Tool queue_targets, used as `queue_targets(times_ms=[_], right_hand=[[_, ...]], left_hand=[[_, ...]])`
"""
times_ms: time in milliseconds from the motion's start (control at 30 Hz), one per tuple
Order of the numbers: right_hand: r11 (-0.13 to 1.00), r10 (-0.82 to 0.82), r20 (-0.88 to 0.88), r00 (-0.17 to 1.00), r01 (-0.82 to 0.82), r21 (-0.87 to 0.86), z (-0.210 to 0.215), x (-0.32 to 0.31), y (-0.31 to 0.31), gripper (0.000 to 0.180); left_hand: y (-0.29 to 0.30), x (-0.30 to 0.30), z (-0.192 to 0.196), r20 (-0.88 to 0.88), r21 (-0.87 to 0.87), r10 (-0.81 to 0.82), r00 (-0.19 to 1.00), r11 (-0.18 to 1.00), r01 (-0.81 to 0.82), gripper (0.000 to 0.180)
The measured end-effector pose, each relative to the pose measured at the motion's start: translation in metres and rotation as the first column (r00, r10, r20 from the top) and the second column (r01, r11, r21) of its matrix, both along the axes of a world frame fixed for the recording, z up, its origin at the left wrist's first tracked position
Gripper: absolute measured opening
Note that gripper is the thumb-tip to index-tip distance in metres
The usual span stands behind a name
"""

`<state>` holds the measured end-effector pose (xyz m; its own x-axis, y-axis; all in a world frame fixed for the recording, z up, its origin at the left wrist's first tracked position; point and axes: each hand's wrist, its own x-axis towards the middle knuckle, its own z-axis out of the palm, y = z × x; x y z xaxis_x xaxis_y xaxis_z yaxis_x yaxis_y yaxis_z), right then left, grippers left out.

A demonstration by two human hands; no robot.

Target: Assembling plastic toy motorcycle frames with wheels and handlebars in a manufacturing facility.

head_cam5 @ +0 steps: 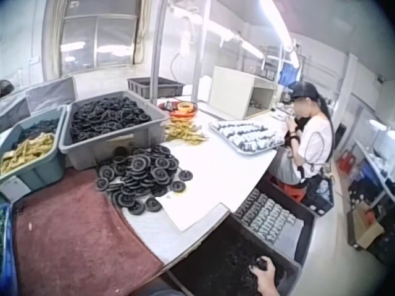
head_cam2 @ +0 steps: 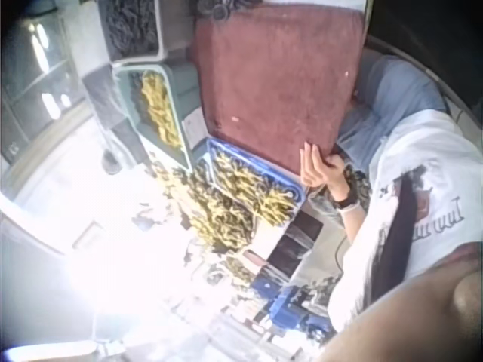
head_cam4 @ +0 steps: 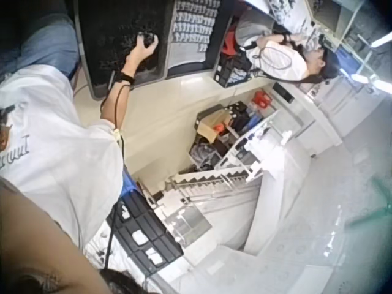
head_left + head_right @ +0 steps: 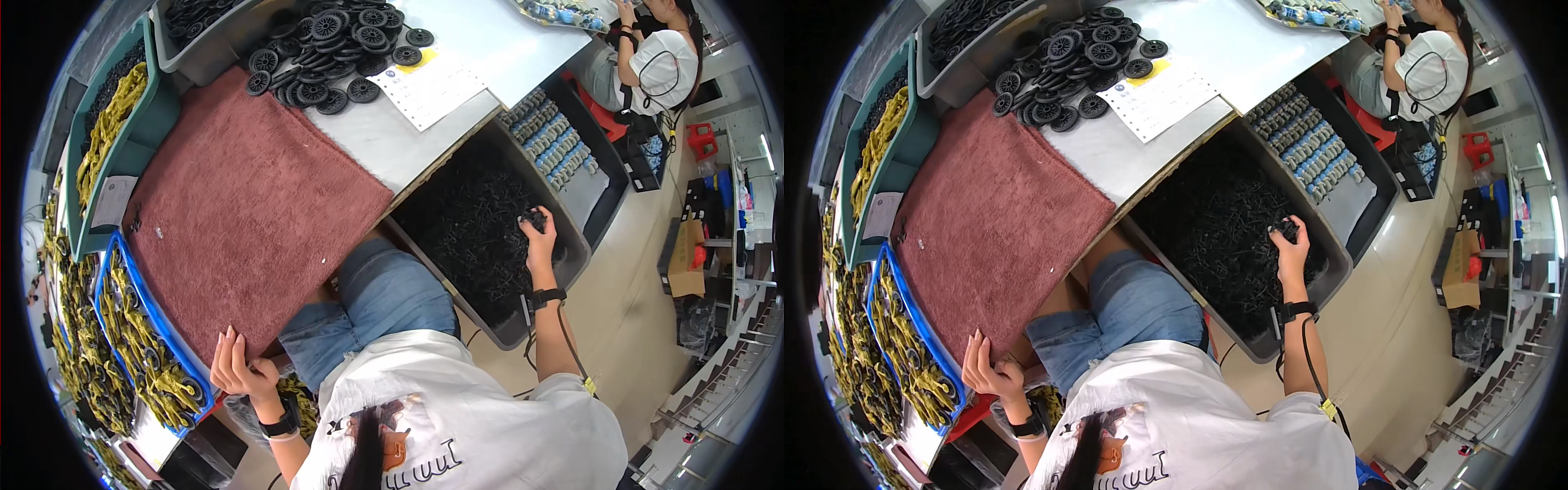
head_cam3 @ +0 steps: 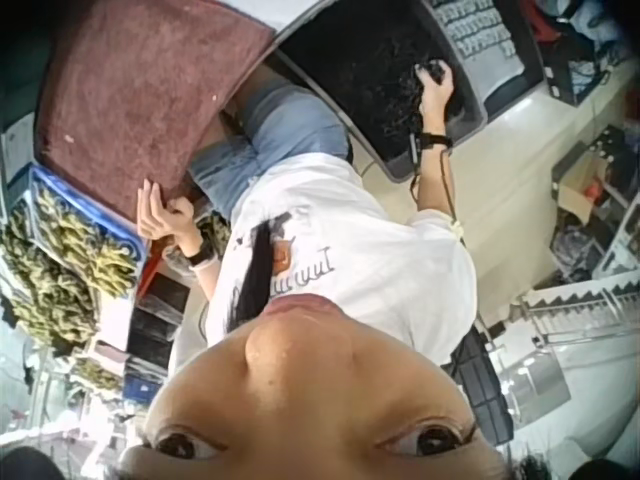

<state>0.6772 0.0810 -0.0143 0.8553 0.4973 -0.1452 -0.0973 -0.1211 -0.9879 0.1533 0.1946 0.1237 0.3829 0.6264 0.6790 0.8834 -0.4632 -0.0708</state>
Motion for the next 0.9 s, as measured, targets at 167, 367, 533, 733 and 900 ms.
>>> queue_targets(times_ms=[167,367,533,733,900], right_hand=[[0.973,-0.130,-0.196,0.972,0.163,0.164,0.029,0.007,0.004,0.038],[0.946,-0.101,-0.275,0.956,0.178,0.270,0.072,0.007,0.007,0.030],[0.953,-0.041,-0.252,0.967,0.114,0.282,0.098,-0.001,0.007,0.031],[0.895,0.144,-0.415,0.898,0.060,0.441,0.104,0.012,-0.008,0.033],[0.740,0.427,-0.462,0.777,-0.007,0.672,0.138,0.002,0.006,0.035]], left_hand=[[0.003,0.003,0.001,0.001,-0.003,0.000,1.000,1.000,0.000,0.031],[0.003,0.004,0.000,0.019,-0.005,-0.015,1.000,1.000,0.015,0.037],[0.003,0.004,-0.001,0.015,0.005,-0.017,1.000,1.000,0.017,0.036],[0.006,0.006,0.000,0.013,0.015,-0.021,1.000,1.000,0.021,0.034],[0.002,0.002,0.008,0.008,0.027,-0.017,1.000,0.999,0.017,0.032]])
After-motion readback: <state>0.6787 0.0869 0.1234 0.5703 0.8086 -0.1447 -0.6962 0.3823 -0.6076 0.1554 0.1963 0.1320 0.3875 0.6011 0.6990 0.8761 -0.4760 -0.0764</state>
